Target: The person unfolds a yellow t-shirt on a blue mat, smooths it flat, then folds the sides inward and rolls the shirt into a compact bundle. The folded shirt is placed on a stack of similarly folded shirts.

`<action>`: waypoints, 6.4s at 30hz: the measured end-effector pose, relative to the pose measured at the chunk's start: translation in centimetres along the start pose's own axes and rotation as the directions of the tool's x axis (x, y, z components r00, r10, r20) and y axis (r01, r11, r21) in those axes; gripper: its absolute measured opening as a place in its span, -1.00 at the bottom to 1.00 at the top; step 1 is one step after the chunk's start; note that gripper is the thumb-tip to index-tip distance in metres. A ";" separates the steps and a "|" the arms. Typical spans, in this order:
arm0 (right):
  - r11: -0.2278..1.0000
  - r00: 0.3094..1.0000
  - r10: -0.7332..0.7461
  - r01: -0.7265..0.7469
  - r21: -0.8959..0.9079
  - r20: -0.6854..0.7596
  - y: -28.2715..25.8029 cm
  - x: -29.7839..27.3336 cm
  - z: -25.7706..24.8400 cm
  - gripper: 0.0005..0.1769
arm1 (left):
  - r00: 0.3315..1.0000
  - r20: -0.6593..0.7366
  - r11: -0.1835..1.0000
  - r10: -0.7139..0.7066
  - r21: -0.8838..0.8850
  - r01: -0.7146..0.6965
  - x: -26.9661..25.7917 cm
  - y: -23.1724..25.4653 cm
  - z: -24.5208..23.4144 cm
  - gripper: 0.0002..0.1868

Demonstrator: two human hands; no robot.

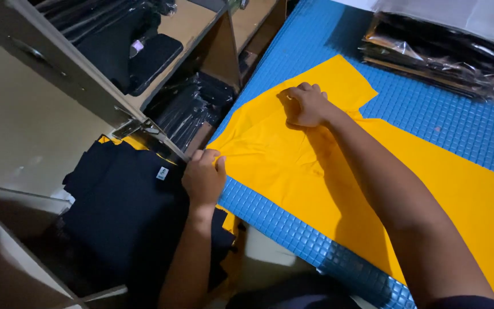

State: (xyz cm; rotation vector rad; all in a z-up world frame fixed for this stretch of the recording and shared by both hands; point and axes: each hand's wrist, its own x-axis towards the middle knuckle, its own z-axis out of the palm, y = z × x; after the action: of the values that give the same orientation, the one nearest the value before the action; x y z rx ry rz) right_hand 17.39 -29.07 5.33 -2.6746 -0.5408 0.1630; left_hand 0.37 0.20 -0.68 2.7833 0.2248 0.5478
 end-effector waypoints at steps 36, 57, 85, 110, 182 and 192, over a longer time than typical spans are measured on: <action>0.694 0.654 -0.713 0.709 -0.123 -0.253 -2.9 -21.0 3.7 -0.84 | 0.957 -0.288 0.954 -0.039 -0.295 -0.049 -0.6 0.2 0.2 -0.89; 0.709 0.692 -0.675 0.705 0.037 -0.256 -3.2 -22.1 2.0 -0.67 | 0.976 -0.187 0.935 -0.114 -0.351 0.042 -3.0 4.9 -3.9 -0.85; 0.932 0.993 -0.072 0.035 -0.361 -0.091 -0.1 -20.9 3.9 0.38 | 0.924 -0.070 0.923 0.377 -0.053 -0.380 -4.9 6.0 -1.3 -0.04; 0.940 0.980 0.109 -0.156 -0.304 -0.168 5.6 -32.1 1.4 0.18 | 0.830 0.314 0.887 0.460 -0.122 -0.446 -4.7 12.6 -1.5 -0.21; 0.578 0.571 0.812 -0.815 -0.036 0.119 19.8 -34.3 -12.4 -0.51 | 0.242 0.545 0.427 0.803 -0.242 -0.871 15.7 30.4 5.9 -0.73; 0.640 0.648 0.758 -0.761 -0.111 -0.070 19.3 -37.4 -11.3 -0.55 | 0.190 0.493 0.245 0.849 -0.048 -0.968 15.1 30.4 2.4 -0.68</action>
State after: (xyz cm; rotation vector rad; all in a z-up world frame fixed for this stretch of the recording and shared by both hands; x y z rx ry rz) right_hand -8.11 -64.29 8.92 -2.8484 0.6638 0.3471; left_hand 18.05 -26.01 12.04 2.8682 -1.7886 0.0462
